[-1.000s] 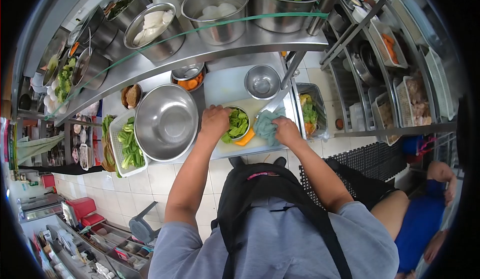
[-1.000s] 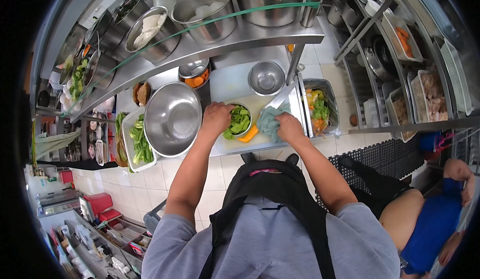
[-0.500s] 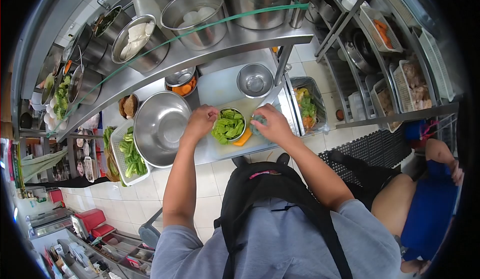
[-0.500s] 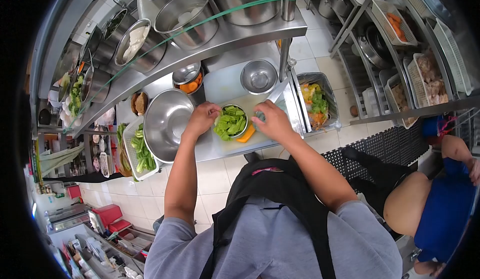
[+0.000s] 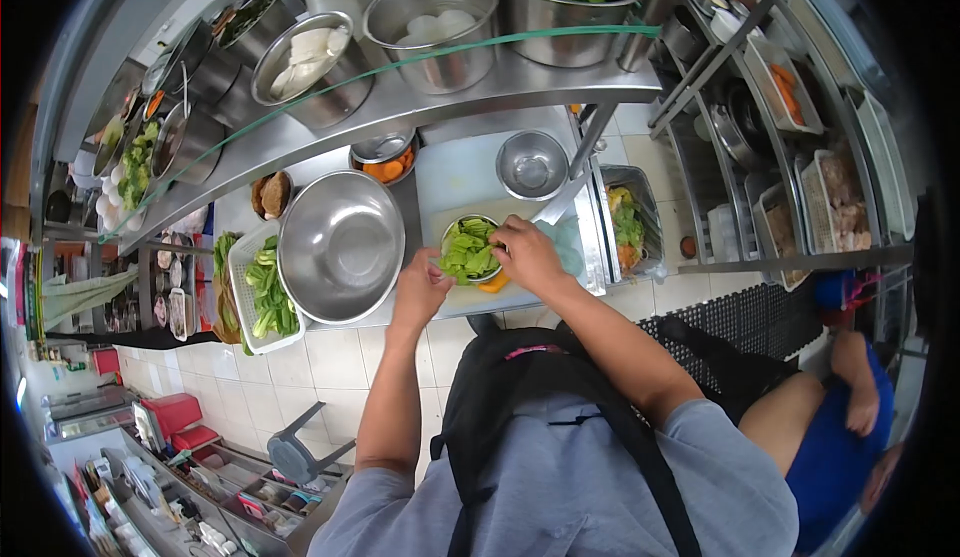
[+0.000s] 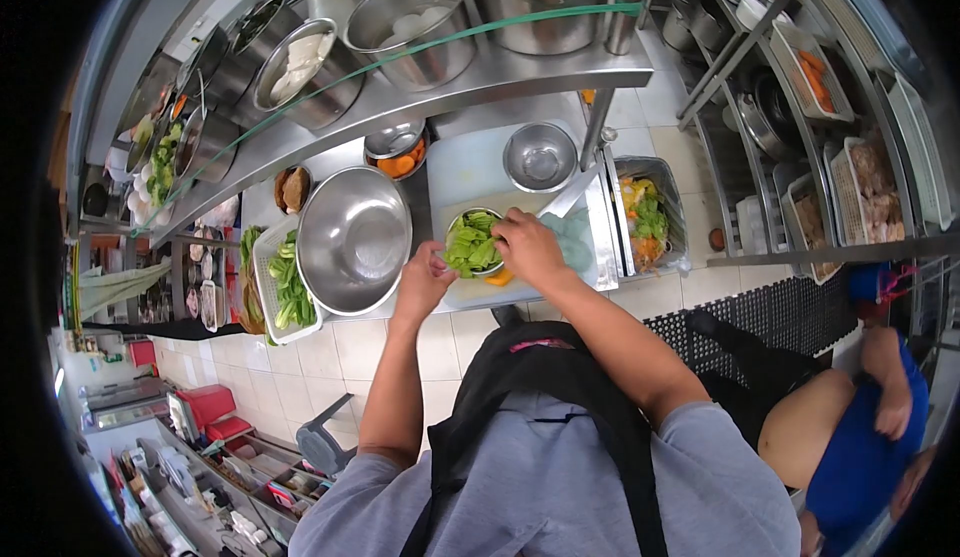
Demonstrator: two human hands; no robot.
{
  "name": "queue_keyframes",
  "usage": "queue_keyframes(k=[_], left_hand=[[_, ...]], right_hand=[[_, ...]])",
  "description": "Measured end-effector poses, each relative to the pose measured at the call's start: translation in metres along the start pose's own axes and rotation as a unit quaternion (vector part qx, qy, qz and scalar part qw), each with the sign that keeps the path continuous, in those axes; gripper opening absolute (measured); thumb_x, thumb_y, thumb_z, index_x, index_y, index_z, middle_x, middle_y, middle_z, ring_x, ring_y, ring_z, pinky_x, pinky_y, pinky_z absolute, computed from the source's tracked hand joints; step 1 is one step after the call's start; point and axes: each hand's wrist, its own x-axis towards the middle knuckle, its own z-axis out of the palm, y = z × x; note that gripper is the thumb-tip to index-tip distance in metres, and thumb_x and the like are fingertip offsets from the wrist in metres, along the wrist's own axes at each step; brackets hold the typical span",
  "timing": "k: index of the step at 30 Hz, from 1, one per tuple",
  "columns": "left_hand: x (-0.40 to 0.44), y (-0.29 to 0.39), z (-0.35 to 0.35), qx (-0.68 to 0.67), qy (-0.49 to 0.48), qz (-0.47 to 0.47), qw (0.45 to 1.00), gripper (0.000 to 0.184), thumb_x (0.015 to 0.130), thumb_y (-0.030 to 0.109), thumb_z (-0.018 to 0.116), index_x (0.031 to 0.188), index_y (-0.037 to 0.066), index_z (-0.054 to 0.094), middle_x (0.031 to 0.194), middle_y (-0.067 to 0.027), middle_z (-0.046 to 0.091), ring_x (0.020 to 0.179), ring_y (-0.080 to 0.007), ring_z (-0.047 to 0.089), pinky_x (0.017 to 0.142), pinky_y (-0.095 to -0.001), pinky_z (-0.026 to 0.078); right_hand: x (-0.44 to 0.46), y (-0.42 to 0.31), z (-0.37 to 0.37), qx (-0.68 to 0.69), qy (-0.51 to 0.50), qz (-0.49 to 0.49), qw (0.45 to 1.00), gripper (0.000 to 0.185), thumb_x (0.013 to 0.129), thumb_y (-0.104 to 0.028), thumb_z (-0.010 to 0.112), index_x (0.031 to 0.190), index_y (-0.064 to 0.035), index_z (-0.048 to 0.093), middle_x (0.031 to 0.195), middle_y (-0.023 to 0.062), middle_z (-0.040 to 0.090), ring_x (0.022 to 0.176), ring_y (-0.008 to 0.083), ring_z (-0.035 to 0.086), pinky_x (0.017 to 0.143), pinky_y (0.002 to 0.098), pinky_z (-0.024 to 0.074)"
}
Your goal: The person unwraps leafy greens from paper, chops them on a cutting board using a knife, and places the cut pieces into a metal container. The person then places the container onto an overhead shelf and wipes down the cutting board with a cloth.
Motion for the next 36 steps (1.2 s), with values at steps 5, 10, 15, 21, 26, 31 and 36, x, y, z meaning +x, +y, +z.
queue_keyframes(k=[5,10,15,21,26,31,36], left_hand=[[0.007,-0.019,0.028,-0.152,0.065,-0.010,0.986,0.033,0.087,0.007,0.079,0.116,-0.002,0.068,0.086,-0.0099,0.073,0.074,-0.0167,0.070,0.069,-0.0318,0.057],[0.019,-0.002,0.016,-0.078,0.076,0.001,0.994,0.021,0.089,0.013,0.076,0.105,-0.001,0.072,0.084,-0.0165,0.076,0.078,-0.0255,0.075,0.070,-0.0368,0.058],[0.037,0.010,0.012,0.062,0.065,-0.031,0.995,0.020,0.088,0.022,0.075,0.097,0.004,0.074,0.081,-0.0210,0.074,0.083,-0.0365,0.075,0.076,-0.0446,0.059],[0.055,0.005,0.021,0.100,0.034,-0.042,0.994,0.023,0.086,0.026,0.075,0.091,0.003,0.075,0.088,-0.0219,0.075,0.088,-0.0397,0.074,0.079,-0.0487,0.058],[0.056,0.000,-0.012,-0.250,-0.028,-0.131,0.959,0.025,0.091,0.024,0.077,0.098,0.001,0.074,0.085,-0.0066,0.074,0.074,-0.0155,0.067,0.067,-0.0321,0.054],[0.054,0.006,-0.024,-0.244,-0.054,-0.046,0.967,0.021,0.094,0.017,0.077,0.105,-0.001,0.072,0.086,-0.0011,0.069,0.079,-0.0108,0.061,0.068,-0.0282,0.052],[0.039,0.025,-0.038,-0.234,-0.014,0.052,0.971,0.020,0.094,0.014,0.077,0.107,0.001,0.069,0.087,0.0000,0.068,0.078,-0.0104,0.061,0.069,-0.0292,0.051]], right_hand=[[0.001,0.009,0.011,-0.104,-0.025,-0.083,0.991,0.007,0.081,-0.008,0.074,0.087,-0.0059,0.073,0.090,0.0107,0.066,0.089,0.0350,0.067,0.080,0.0461,0.0556],[0.001,-0.002,0.002,-0.118,-0.046,-0.063,0.990,0.020,0.077,-0.010,0.076,0.096,-0.0051,0.073,0.093,0.0131,0.066,0.093,0.0351,0.067,0.082,0.0480,0.0555],[0.000,-0.031,-0.008,-0.105,-0.014,-0.076,0.991,0.038,0.074,-0.013,0.080,0.111,-0.0066,0.071,0.106,0.0146,0.065,0.099,0.0356,0.066,0.086,0.0486,0.0550],[0.007,-0.026,0.012,-0.083,-0.019,-0.113,0.990,0.040,0.075,-0.018,0.084,0.111,-0.0080,0.071,0.114,0.0139,0.060,0.104,0.0357,0.064,0.089,0.0485,0.0543],[0.008,-0.020,0.011,-0.014,0.000,-0.077,0.997,0.034,0.078,-0.019,0.083,0.109,-0.0069,0.072,0.110,0.0141,0.062,0.103,0.0361,0.065,0.088,0.0468,0.0551],[0.036,-0.023,0.004,0.185,-0.024,0.011,0.982,0.031,0.086,-0.023,0.081,0.108,-0.0023,0.073,0.099,0.0133,0.071,0.088,0.0284,0.070,0.081,0.0401,0.0556],[0.038,-0.011,-0.047,0.316,-0.036,0.073,0.945,0.022,0.094,-0.021,0.078,0.106,-0.0016,0.074,0.089,0.0017,0.072,0.080,0.0093,0.064,0.075,0.0284,0.0527]])
